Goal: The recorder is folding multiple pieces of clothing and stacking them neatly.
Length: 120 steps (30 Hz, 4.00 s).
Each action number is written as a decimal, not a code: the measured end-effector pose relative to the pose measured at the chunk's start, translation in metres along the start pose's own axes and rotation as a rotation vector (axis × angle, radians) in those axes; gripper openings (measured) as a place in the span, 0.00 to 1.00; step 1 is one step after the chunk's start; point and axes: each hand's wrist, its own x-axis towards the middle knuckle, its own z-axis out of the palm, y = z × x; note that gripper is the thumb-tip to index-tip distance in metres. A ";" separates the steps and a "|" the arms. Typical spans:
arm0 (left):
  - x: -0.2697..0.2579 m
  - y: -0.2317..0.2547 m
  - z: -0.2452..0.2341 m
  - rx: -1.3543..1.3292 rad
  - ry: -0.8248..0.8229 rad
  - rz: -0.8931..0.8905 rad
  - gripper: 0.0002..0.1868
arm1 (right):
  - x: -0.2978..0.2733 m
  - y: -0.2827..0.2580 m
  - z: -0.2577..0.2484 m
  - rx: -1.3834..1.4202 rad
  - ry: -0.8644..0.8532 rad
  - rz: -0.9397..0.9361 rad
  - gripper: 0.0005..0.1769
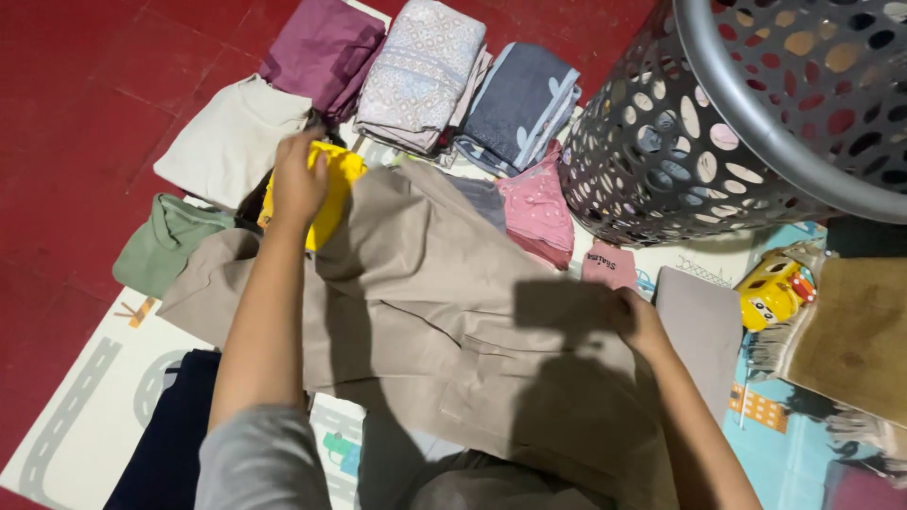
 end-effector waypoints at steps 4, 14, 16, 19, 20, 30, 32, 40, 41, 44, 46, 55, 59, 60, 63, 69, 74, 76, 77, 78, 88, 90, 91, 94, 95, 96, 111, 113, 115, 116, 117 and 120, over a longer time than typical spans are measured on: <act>-0.115 -0.031 -0.055 0.195 0.248 -0.140 0.16 | 0.012 -0.065 0.027 -0.137 0.046 -0.131 0.14; -0.360 -0.046 -0.029 0.131 0.770 -0.846 0.35 | 0.092 -0.253 0.226 -0.354 -0.214 -1.015 0.34; -0.349 -0.055 -0.033 0.172 0.756 -0.855 0.35 | 0.101 -0.293 0.255 -0.385 -0.196 -1.102 0.37; -0.334 -0.082 -0.036 0.309 0.722 -0.832 0.36 | 0.113 -0.326 0.286 -0.478 -0.172 -1.191 0.42; -0.328 -0.094 -0.037 0.405 0.703 -0.789 0.37 | 0.117 -0.334 0.295 -0.534 -0.158 -1.198 0.43; -0.308 -0.155 -0.064 -0.214 0.641 -1.006 0.25 | 0.166 -0.340 0.292 -0.345 -0.515 -1.050 0.12; -0.307 -0.157 -0.066 -0.388 0.720 -0.981 0.21 | 0.173 -0.348 0.285 -0.213 -0.547 -0.765 0.16; -0.304 -0.189 -0.062 -0.324 0.807 -1.003 0.28 | 0.179 -0.425 0.249 -0.150 -0.492 -1.060 0.17; -0.302 -0.186 -0.065 -0.365 0.832 -1.039 0.24 | 0.179 -0.429 0.249 -0.281 -0.455 -1.075 0.19; -0.292 -0.164 -0.082 -0.327 0.890 -1.116 0.14 | 0.189 -0.428 0.259 -0.273 -0.258 -0.993 0.10; -0.296 -0.170 -0.082 -0.273 0.906 -1.119 0.14 | 0.184 -0.431 0.255 -0.274 -0.140 -1.006 0.18; -0.274 -0.101 -0.095 0.164 0.770 -0.895 0.36 | 0.172 -0.245 0.229 -0.220 0.105 -0.708 0.40; -0.262 -0.059 -0.084 0.365 0.557 -0.622 0.35 | 0.154 -0.086 0.193 -0.346 0.155 -0.435 0.40; -0.256 -0.052 -0.079 0.359 0.553 -0.616 0.35 | 0.151 -0.051 0.187 -0.348 0.164 -0.430 0.40; -0.238 -0.031 -0.061 0.328 0.445 -0.477 0.33 | 0.120 0.023 0.162 -0.410 0.260 -0.141 0.40; -0.174 0.021 -0.005 0.204 0.204 -0.102 0.25 | 0.071 0.062 0.135 -0.305 0.091 0.012 0.36; -0.123 0.029 0.078 0.248 -0.194 0.210 0.19 | 0.044 0.048 0.114 -0.099 -0.002 -0.146 0.20; -0.105 0.022 0.106 0.334 -0.224 0.251 0.21 | 0.041 0.050 0.108 -0.259 -0.028 -0.236 0.16; -0.097 0.018 0.119 0.425 -0.248 0.272 0.23 | 0.038 0.051 0.106 -0.425 -0.075 -0.330 0.13; -0.090 0.010 0.129 0.419 -0.258 0.288 0.23 | 0.031 0.045 0.105 -0.420 -0.064 -0.315 0.13; -0.030 -0.052 0.208 0.932 -0.540 -0.033 0.34 | 0.001 0.035 0.089 0.269 0.021 -0.059 0.08; -0.026 -0.060 0.215 0.929 -0.641 -0.158 0.37 | 0.000 0.035 0.083 0.269 0.010 0.029 0.09; -0.025 -0.061 0.216 0.922 -0.678 -0.192 0.37 | 0.000 0.026 0.075 0.229 0.056 -0.114 0.09; -0.017 -0.062 0.222 0.898 -0.721 -0.258 0.37 | -0.002 0.001 0.058 0.218 0.043 -0.070 0.10; -0.015 -0.062 0.224 0.880 -0.730 -0.293 0.37 | -0.003 -0.007 0.053 0.244 -0.019 0.119 0.11; -0.012 -0.059 0.223 0.878 -0.728 -0.295 0.37 | -0.002 -0.023 0.047 0.242 -0.020 0.117 0.11; 0.022 -0.003 0.169 0.246 -0.394 -0.132 0.13 | 0.005 0.006 0.057 0.167 0.105 -0.102 0.08; 0.028 0.011 0.161 0.188 -0.262 -0.039 0.10 | 0.004 0.014 0.062 0.232 0.068 -0.026 0.10; 0.035 0.013 0.163 0.127 -0.197 0.003 0.10 | 0.002 0.012 0.061 0.250 0.070 -0.016 0.10; 0.038 0.013 0.164 0.067 -0.133 0.045 0.09 | 0.000 0.011 0.061 0.270 0.071 -0.004 0.10; 0.044 0.022 0.159 0.066 -0.132 0.046 0.09 | -0.002 0.002 0.057 0.270 0.072 -0.006 0.10; 0.063 0.057 0.139 0.039 -0.152 -0.020 0.11 | -0.006 -0.028 0.045 0.373 0.007 0.296 0.12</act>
